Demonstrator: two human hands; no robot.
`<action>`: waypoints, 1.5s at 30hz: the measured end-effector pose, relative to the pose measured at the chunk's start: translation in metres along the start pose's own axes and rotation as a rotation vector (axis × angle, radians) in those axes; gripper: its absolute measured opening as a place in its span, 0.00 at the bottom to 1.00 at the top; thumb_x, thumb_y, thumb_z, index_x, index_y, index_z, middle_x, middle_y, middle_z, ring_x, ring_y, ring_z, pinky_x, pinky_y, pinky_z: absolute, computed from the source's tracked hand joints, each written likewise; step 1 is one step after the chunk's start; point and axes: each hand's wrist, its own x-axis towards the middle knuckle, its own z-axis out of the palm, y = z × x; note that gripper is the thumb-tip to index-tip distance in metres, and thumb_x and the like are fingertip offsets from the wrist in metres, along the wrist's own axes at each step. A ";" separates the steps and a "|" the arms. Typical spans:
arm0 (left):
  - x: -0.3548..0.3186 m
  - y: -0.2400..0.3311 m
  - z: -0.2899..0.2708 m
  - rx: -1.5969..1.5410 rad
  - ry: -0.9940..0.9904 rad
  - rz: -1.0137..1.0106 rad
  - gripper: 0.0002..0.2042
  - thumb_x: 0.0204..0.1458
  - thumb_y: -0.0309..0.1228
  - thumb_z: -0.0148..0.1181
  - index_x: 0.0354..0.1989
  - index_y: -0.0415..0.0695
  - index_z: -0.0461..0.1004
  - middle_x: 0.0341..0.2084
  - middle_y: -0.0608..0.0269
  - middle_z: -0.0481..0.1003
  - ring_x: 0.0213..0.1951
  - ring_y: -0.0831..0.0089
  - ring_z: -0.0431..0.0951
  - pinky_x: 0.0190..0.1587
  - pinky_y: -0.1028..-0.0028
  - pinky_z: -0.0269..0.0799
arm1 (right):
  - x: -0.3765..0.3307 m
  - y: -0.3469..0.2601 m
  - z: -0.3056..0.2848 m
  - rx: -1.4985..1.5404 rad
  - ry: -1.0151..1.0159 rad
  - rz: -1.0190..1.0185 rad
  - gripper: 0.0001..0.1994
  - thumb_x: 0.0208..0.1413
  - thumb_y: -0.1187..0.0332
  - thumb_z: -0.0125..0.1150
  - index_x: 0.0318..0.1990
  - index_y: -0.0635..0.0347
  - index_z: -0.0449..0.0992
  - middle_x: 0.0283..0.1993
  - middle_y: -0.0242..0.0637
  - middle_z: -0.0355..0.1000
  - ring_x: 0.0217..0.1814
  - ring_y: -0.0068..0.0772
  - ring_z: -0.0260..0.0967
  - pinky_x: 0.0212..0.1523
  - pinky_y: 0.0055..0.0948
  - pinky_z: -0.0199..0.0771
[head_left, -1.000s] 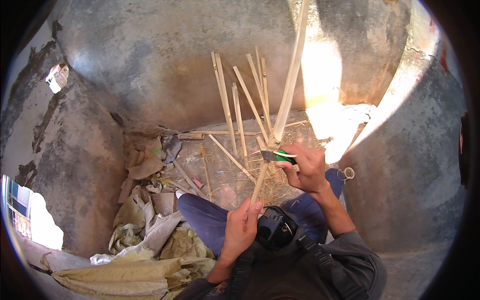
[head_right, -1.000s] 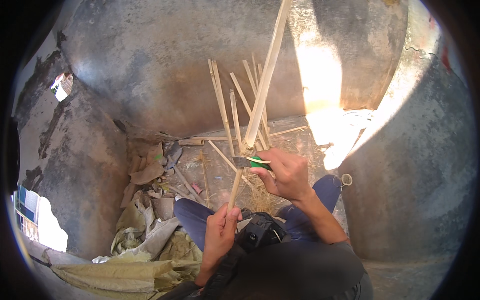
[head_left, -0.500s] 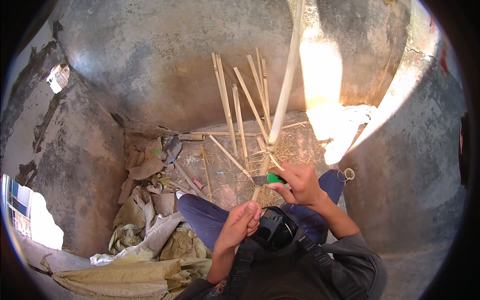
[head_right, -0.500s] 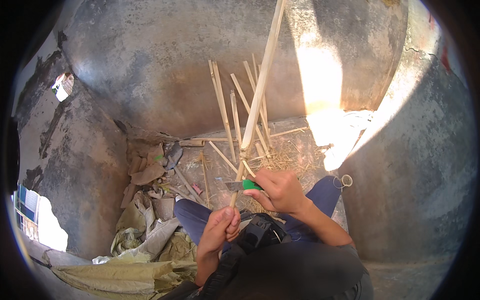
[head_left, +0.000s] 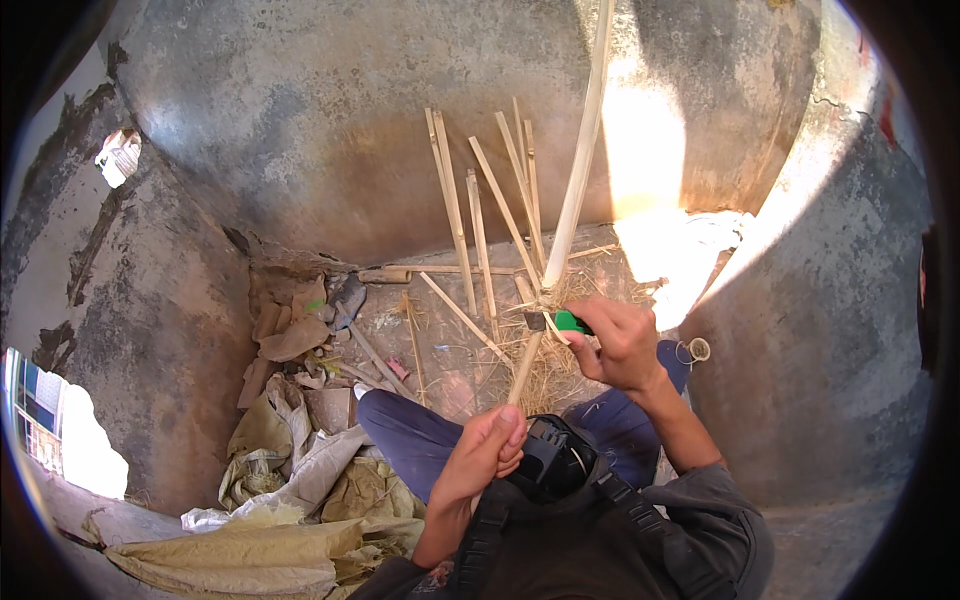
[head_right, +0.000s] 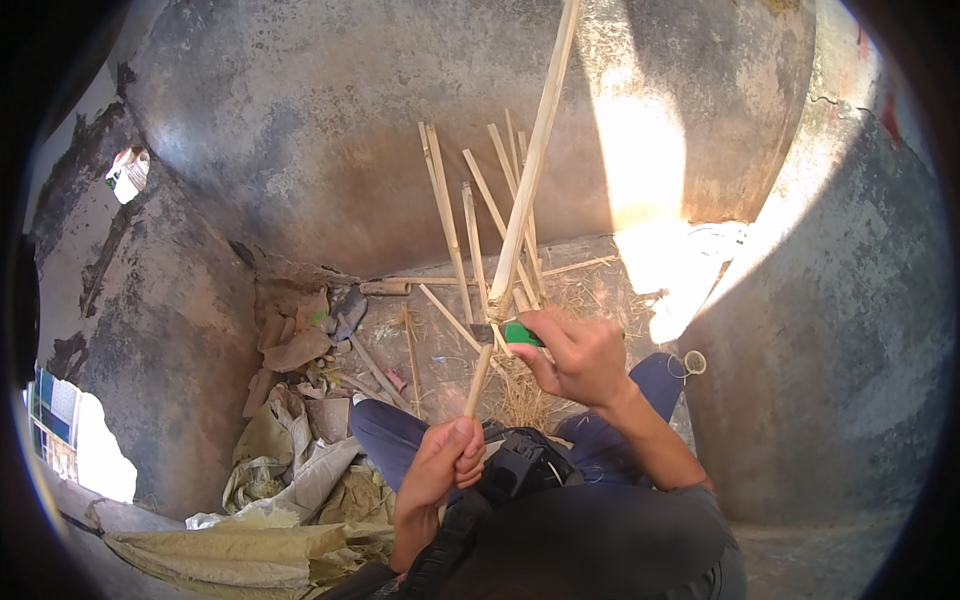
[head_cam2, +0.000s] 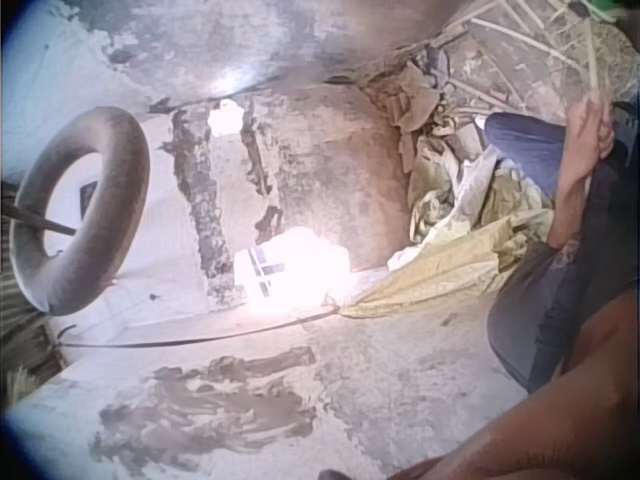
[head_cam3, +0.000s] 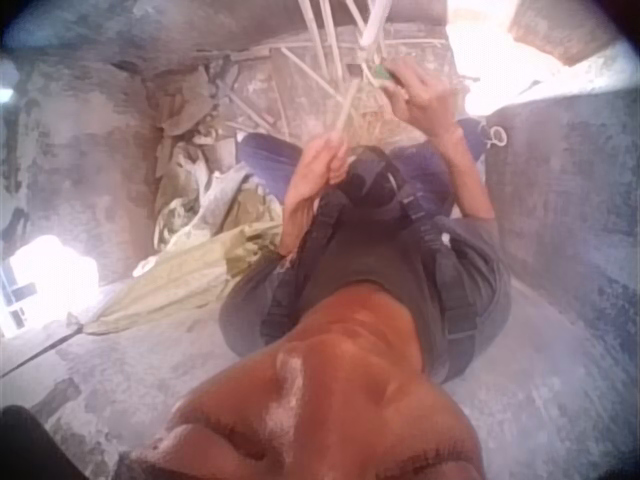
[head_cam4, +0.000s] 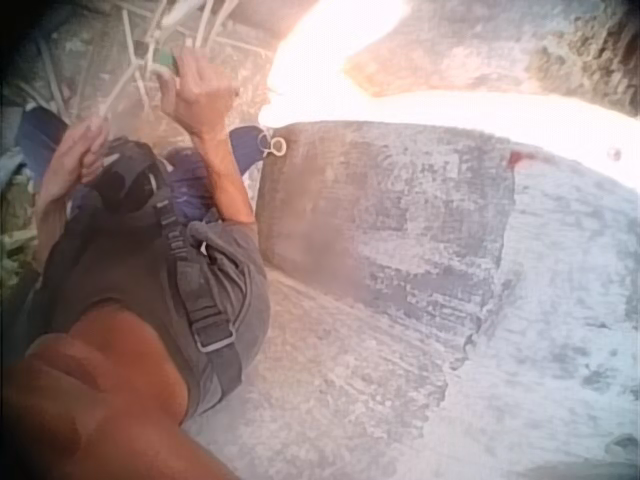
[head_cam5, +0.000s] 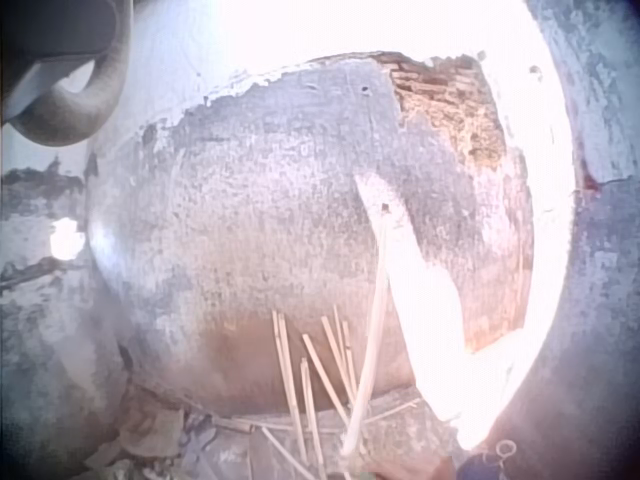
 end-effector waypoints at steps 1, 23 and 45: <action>-0.001 -0.002 -0.001 -0.011 -0.007 -0.007 0.21 0.79 0.46 0.44 0.33 0.46 0.64 0.18 0.77 0.56 0.17 0.87 0.51 0.19 0.80 0.46 | 0.002 0.001 -0.002 -0.002 -0.029 -0.012 0.14 0.63 0.54 0.71 0.40 0.55 0.82 0.29 0.34 0.76 0.25 0.36 0.77 0.25 0.35 0.73; 0.008 -0.014 -0.015 0.500 0.351 0.255 0.20 0.77 0.42 0.50 0.32 0.43 0.72 0.18 0.76 0.64 0.22 0.87 0.60 0.25 0.77 0.54 | -0.004 0.007 0.008 0.879 -0.036 0.594 0.20 0.66 0.57 0.71 0.55 0.64 0.80 0.31 0.27 0.78 0.23 0.15 0.60 0.25 0.22 0.59; 0.010 -0.012 -0.016 0.261 0.156 0.079 0.19 0.78 0.43 0.49 0.34 0.45 0.70 0.20 0.79 0.60 0.20 0.89 0.54 0.22 0.80 0.49 | 0.016 -0.019 -0.004 0.488 -0.219 0.455 0.07 0.65 0.76 0.64 0.35 0.68 0.75 0.22 0.50 0.66 0.21 0.44 0.58 0.27 0.38 0.62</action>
